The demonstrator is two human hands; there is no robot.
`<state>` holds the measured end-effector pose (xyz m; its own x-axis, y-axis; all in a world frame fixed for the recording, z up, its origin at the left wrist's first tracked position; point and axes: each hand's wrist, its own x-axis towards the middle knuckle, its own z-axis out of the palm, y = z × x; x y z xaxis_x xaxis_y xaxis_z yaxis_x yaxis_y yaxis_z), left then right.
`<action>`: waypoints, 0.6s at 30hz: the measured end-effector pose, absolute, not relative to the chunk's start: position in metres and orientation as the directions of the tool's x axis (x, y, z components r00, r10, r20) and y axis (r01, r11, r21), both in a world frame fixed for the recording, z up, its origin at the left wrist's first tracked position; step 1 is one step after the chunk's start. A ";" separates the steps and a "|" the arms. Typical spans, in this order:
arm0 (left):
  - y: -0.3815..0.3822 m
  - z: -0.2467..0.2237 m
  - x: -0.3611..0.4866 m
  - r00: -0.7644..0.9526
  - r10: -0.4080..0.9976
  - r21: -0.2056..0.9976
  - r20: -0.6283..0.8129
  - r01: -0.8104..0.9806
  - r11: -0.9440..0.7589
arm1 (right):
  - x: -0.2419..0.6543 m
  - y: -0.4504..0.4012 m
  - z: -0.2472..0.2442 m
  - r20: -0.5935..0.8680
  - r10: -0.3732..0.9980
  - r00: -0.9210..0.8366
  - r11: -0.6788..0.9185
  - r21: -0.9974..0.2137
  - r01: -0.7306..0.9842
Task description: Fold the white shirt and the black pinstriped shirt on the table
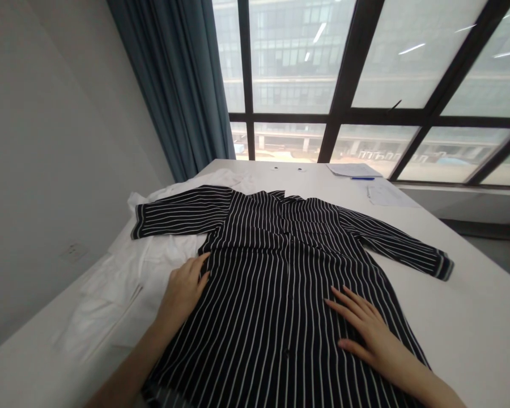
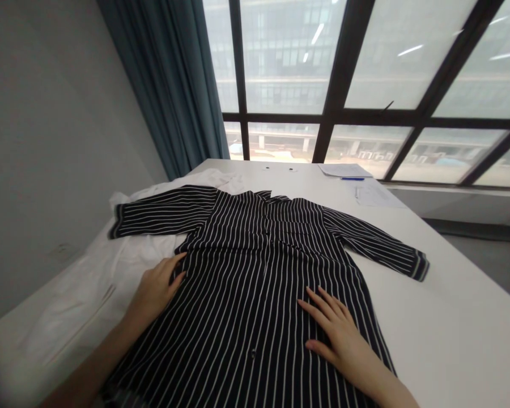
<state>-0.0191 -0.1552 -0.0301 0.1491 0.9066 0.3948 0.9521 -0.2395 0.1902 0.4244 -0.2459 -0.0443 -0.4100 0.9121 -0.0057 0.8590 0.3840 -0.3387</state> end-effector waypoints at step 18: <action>-0.159 0.000 -0.033 0.260 0.857 0.131 0.445 0.928 -0.349 | 0.434 -0.248 -0.037 0.187 0.949 -0.254 0.315 -0.503 0.805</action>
